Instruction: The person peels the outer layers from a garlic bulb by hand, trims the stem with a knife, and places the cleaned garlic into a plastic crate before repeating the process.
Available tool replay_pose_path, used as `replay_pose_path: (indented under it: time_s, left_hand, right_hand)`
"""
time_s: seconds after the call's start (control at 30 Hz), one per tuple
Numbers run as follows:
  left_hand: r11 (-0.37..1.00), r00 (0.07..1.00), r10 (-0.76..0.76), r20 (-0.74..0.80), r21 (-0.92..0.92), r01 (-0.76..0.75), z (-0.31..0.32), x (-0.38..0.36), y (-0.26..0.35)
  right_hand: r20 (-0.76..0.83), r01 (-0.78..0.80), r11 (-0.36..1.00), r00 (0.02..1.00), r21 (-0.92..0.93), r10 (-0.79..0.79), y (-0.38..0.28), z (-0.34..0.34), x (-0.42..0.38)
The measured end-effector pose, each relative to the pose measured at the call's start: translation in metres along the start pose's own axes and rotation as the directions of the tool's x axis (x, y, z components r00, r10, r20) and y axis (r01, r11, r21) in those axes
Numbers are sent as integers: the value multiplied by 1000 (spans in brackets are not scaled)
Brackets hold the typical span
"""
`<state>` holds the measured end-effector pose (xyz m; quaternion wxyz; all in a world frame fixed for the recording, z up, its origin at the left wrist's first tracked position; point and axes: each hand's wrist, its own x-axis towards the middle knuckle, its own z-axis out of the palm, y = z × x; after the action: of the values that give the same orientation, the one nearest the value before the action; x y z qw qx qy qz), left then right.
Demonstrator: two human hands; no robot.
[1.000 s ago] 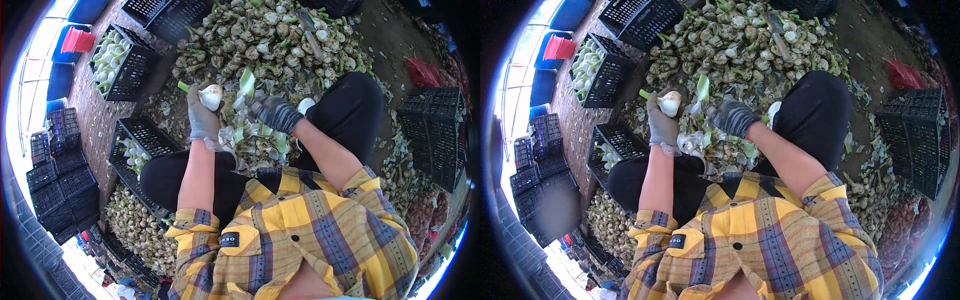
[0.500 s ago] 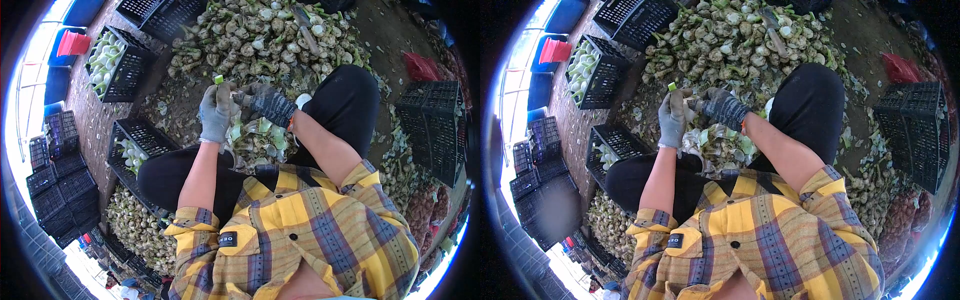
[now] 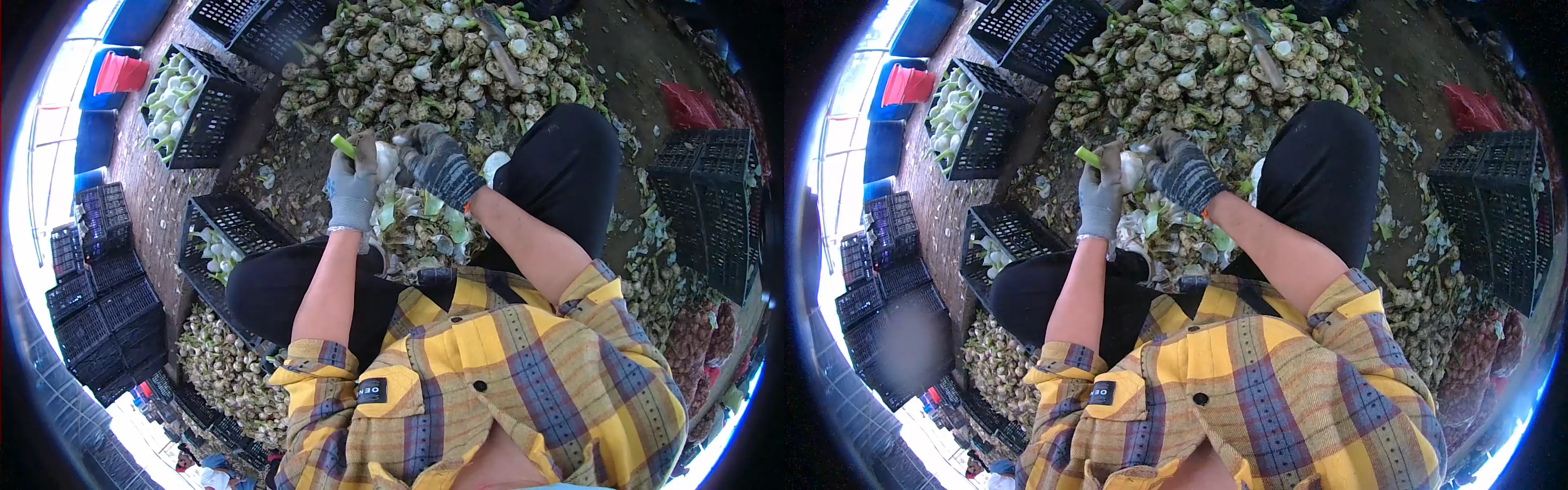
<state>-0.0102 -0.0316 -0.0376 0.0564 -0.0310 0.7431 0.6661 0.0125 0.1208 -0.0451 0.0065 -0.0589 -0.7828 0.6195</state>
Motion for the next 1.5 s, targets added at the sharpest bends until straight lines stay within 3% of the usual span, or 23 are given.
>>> replay_pose_path:
  time_s: [0.1, 0.17, 0.2, 0.23, 0.27, 0.3, 0.33, 0.4, 0.47, 0.5, 0.6, 0.73, 0.83, 0.9, 0.93, 1.0, 1.03, 1.07, 1.13, 1.27, 1.37, 1.47, 1.5]
  left_hand:
    - [996, 996, -83, -36, -44, 81, 0, 2, 0]
    - [991, 991, -128, -29, -52, 126, -2, 2, 9]
    - [999, 999, -28, -45, 26, 29, -2, 2, 8]
    - [992, 996, 72, -53, 106, -66, -1, 3, 5]
    - [969, 984, 170, -50, 188, -158, -1, 2, 3]
    - [947, 986, 167, -26, 284, -153, -1, 1, 4]
    - [949, 984, 178, -16, 267, -168, -3, 2, -1]
    - [950, 978, 207, 3, 236, -202, -2, 5, -1]
    - [999, 1000, 7, -25, -41, -8, 5, 0, 13]
    - [979, 995, -98, -17, -180, 93, 9, -3, 23]
    - [973, 987, -157, -18, -175, 151, 9, -1, 27]
    - [966, 988, -157, -8, -210, 152, 9, 0, 33]
    - [977, 988, -152, -32, -157, 146, 13, -3, 46]
    - [914, 923, -381, -53, -174, 367, 15, -9, 45]
    - [864, 872, -485, -61, -184, 468, 15, -10, 45]
    - [794, 862, -504, 54, -364, 487, 8, -3, 24]
    - [746, 865, -489, 115, -459, 482, 8, 3, 19]
    - [687, 868, -465, 172, -548, 477, 7, 6, 13]
    - [624, 851, -509, 128, -626, 467, 12, 1, 29]
    - [597, 861, -482, 161, -659, 457, 11, 3, 31]
    - [653, 900, -416, 133, -645, 397, 8, 4, 26]
    - [742, 944, -320, 82, -598, 303, 4, 6, 24]
    - [772, 956, -287, 63, -575, 270, 2, 6, 23]
  right_hand:
    - [-28, -253, 956, 965, 147, 260, -4, -12, 8]
    - [129, -371, 895, 928, 248, 349, -5, -12, 7]
    - [213, -432, 854, 899, 290, 382, -6, -10, 6]
    - [153, -212, 974, 968, 81, 199, -14, -6, -1]
    - [152, -122, 992, 981, 32, 116, -7, -3, 0]
    - [155, -31, 999, 987, -17, 33, -2, 0, 0]
    - [160, 61, 996, 986, -66, -49, 3, 1, 0]
    - [123, -89, 996, 988, -22, 91, 7, 0, 3]
    - [2, -148, 989, 989, -20, 148, 3, -4, 7]
    - [52, -287, 926, 958, 244, 283, -10, -10, 5]
    - [157, -437, 784, 898, 441, 412, -9, -15, 6]
    - [337, -412, 699, 907, 585, 253, -8, -7, 7]
    - [235, -255, 925, 953, 282, 191, -12, -10, 3]
    - [115, -77, 997, 990, -3, 76, -33, -17, -4]
    - [92, -66, 996, 994, 67, 60, -27, -14, -3]
    - [45, -44, 977, 998, 209, 36, -21, -5, -4]
    - [126, -254, 799, 967, 545, 222, -22, -6, -5]
    - [157, -275, 757, 961, 592, 226, -24, -9, -3]
    - [218, -314, 664, 949, 679, 226, -27, -16, 2]
    - [226, -351, 274, 888, 895, 400, -18, -14, -3]
    - [232, -366, 226, 856, 903, 461, -14, -16, 2]
    - [346, -467, 469, 881, 750, 324, -36, -28, 2]
    - [368, -501, 500, 863, 707, 346, -35, -23, 7]
